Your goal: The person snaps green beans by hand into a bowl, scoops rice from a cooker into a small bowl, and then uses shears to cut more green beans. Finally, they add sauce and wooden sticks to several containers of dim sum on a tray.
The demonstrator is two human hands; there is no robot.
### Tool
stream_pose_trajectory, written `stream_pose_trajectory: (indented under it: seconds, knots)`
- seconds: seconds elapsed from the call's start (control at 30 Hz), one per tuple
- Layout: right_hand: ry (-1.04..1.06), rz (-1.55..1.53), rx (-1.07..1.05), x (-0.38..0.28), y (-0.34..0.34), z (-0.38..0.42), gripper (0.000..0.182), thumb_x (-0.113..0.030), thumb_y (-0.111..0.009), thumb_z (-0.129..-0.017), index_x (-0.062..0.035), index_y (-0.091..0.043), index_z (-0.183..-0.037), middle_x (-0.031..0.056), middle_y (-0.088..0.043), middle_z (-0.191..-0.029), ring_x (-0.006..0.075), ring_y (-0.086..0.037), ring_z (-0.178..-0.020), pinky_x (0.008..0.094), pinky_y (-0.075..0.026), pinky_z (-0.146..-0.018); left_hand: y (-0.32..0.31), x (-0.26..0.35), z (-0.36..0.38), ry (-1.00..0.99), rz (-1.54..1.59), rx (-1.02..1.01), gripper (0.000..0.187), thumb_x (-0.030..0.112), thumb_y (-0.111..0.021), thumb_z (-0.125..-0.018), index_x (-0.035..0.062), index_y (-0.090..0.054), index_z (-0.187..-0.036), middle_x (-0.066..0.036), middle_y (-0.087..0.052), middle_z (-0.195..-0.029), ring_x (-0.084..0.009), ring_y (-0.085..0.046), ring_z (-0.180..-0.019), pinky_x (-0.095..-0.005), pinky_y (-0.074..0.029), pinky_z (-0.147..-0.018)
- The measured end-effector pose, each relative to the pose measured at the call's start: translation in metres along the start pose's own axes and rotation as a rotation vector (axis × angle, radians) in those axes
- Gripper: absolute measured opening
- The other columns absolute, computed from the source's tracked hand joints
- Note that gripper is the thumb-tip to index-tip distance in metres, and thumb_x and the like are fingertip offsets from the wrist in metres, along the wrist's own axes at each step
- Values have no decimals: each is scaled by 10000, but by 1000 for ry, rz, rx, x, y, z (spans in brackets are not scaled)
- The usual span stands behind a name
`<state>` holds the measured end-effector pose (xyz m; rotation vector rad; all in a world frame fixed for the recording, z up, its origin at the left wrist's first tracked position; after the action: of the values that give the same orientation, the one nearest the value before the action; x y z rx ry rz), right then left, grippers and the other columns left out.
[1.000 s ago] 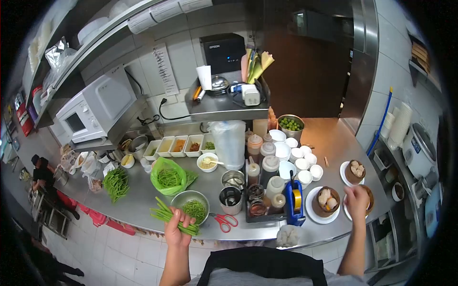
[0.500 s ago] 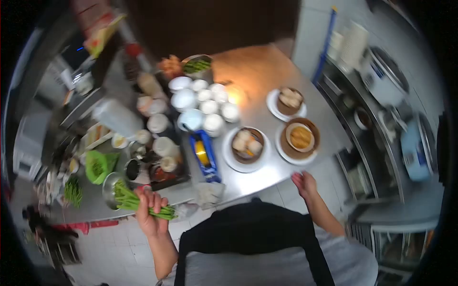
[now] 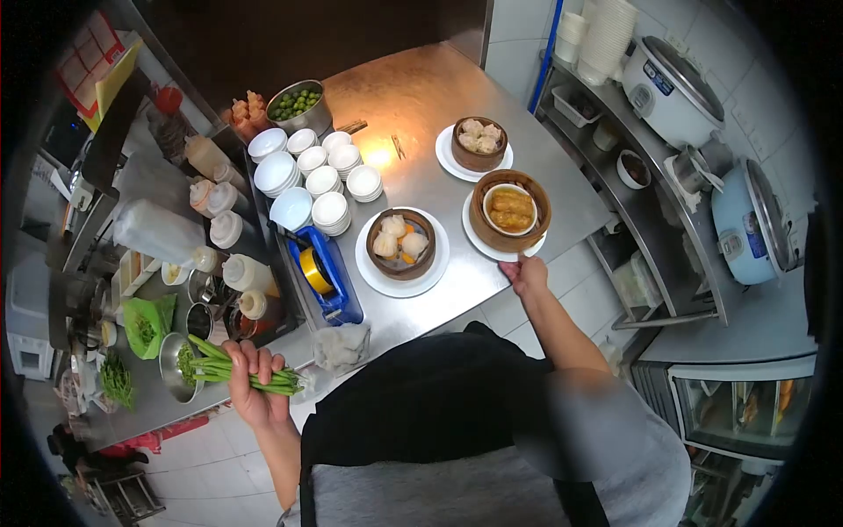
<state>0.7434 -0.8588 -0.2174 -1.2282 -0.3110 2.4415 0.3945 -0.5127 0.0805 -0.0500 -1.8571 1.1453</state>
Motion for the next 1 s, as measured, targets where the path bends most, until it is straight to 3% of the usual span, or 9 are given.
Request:
stream_pose_trajectory:
  seconds: [0.13,0.33,0.63,0.73,1.0]
  knots:
    - [40,121,41,-46,11,-44,107,-54,-423,-894,35,-427,-954,172,-558,-826,284,-608,-589,377,-576,-531,14,-1,1,-15,13,93,121,146,-473,-917,107,-392,-836,21,-335,-692,-66,-353,-548,-244,-352,-593]
    - [-42,345,-45,-97,-18,-119,188,-65,-399,-896,34,-459,-1045,152,-576,-878,247,-616,-699,368,-568,-639,0,-12,-15,-75,-34,181,85,127,-485,-904,110,-410,-870,16,-347,-682,-63,-350,-536,-245,-352,-578]
    - [-30,539,-120,-158,-107,-261,188,-49,-419,-887,30,-484,-1045,145,-572,-915,260,-613,-730,389,-566,-621,-42,-58,-29,-151,-51,398,90,119,-494,-899,109,-411,-864,16,-350,-676,-66,-353,-522,-251,-359,-575]
    - [-20,609,-104,-180,-139,-277,206,-77,-416,-896,31,-460,-1067,142,-550,-943,245,-602,-790,374,-553,-669,-49,-72,-31,-161,-54,463,91,116,-502,-896,107,-416,-867,16,-355,-674,-63,-354,-521,-249,-359,-573]
    - [6,588,-150,-196,-216,-344,224,-45,-431,-891,27,-454,-1102,138,-562,-946,240,-609,-719,356,-564,-616,-68,-85,-38,-203,-157,541,90,128,-500,-899,110,-413,-885,19,-344,-673,-58,-354,-523,-244,-371,-578]
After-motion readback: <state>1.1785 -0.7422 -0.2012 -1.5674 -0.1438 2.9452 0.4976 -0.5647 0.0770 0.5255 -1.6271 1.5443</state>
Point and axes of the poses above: each hand's wrist, its own z-axis away from the middle knuckle, its own y-axis out of the back of the hand, x = y × z, the point moved 10 cm from there along -z, towards the middle knuckle
